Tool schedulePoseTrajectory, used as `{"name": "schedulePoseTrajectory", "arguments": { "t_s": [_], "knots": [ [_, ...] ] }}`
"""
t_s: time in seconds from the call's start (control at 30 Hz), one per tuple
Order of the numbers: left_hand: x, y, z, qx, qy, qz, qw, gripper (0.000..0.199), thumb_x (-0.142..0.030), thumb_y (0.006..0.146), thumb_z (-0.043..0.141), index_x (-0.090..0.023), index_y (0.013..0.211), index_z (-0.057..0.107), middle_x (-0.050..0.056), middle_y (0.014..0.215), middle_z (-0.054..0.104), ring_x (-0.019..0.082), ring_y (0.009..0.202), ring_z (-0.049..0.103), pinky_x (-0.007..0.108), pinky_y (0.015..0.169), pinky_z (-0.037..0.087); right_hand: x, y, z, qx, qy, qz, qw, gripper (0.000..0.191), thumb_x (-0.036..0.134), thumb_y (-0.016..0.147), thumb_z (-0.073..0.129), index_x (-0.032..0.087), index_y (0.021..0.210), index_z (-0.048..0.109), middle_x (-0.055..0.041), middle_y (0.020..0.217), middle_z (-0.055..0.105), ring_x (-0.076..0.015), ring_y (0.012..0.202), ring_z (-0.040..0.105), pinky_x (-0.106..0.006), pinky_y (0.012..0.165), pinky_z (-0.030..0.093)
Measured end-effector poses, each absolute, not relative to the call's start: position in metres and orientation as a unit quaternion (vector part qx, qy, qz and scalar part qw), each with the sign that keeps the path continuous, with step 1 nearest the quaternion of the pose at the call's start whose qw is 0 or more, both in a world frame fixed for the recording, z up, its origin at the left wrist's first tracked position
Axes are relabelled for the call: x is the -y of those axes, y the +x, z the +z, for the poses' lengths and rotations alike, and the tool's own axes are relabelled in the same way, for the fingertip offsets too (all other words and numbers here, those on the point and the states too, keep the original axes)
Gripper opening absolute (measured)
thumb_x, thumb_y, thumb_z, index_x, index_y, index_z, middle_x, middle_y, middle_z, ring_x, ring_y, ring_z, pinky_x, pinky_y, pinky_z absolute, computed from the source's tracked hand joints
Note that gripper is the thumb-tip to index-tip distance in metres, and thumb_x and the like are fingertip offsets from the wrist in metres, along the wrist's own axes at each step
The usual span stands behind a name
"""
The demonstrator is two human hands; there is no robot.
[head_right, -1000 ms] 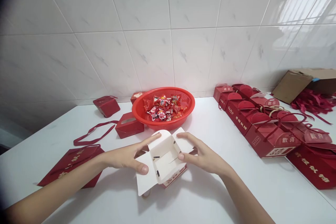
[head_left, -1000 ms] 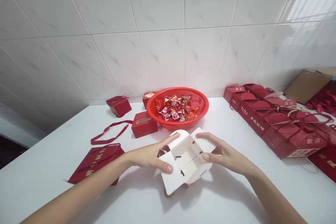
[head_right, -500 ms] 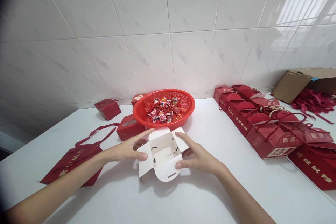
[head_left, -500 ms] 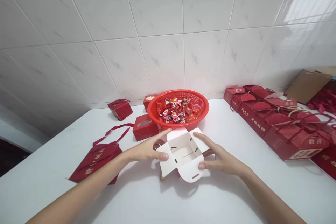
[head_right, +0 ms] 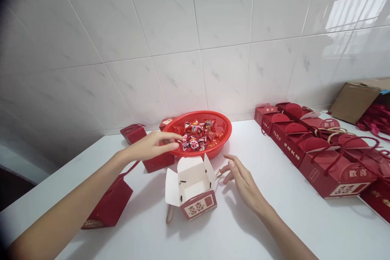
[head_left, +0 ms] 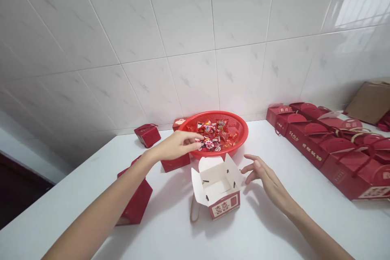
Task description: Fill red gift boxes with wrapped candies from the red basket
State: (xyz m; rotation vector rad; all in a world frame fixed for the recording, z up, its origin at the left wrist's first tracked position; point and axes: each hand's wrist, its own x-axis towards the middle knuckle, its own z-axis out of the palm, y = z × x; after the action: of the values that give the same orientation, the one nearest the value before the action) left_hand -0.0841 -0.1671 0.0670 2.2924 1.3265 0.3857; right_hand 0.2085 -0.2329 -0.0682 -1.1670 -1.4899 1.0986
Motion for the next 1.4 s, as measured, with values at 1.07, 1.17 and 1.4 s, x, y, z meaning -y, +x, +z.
{"name": "schedulePoseTrajectory", "arguments": {
  "t_s": [1.07, 1.17, 1.4],
  "knots": [
    [0.01, -0.054, -0.011, -0.554, 0.752, 0.131, 0.332, 0.029, -0.023, 0.038, 0.088, -0.02, 0.064, 0.074, -0.001, 0.063, 0.068, 0.019, 0.067, 0.06, 0.027, 0.063, 0.045, 0.229, 0.203, -0.08, 0.687, -0.506, 0.307, 0.422, 0.032, 0.05, 0.094, 0.046, 0.022, 0.099, 0.061, -0.0065, 0.085, 0.074, -0.0211, 0.069, 0.068, -0.031, 0.056, 0.052],
    [0.015, -0.054, -0.003, -0.53, 0.744, 0.223, 0.341, 0.033, -0.03, 0.046, 0.088, -0.018, 0.074, 0.076, 0.003, 0.078, 0.073, 0.021, 0.078, 0.062, 0.029, 0.071, 0.047, 0.229, 0.203, -0.08, 0.691, -0.508, 0.292, 0.423, 0.029, 0.046, 0.093, 0.046, 0.023, 0.098, 0.061, -0.0063, 0.085, 0.074, -0.0209, 0.069, 0.068, -0.031, 0.055, 0.05],
    [0.028, -0.049, 0.01, -0.484, 0.699, 0.355, 0.388, 0.053, -0.04, 0.058, 0.086, -0.013, 0.102, 0.072, 0.005, 0.087, 0.07, 0.018, 0.078, 0.062, 0.031, 0.074, 0.048, 0.23, 0.203, -0.081, 0.699, -0.509, 0.286, 0.412, 0.029, 0.045, 0.094, 0.045, 0.022, 0.099, 0.061, -0.0069, 0.088, 0.074, -0.0214, 0.072, 0.068, -0.031, 0.056, 0.05]
  ]
}}
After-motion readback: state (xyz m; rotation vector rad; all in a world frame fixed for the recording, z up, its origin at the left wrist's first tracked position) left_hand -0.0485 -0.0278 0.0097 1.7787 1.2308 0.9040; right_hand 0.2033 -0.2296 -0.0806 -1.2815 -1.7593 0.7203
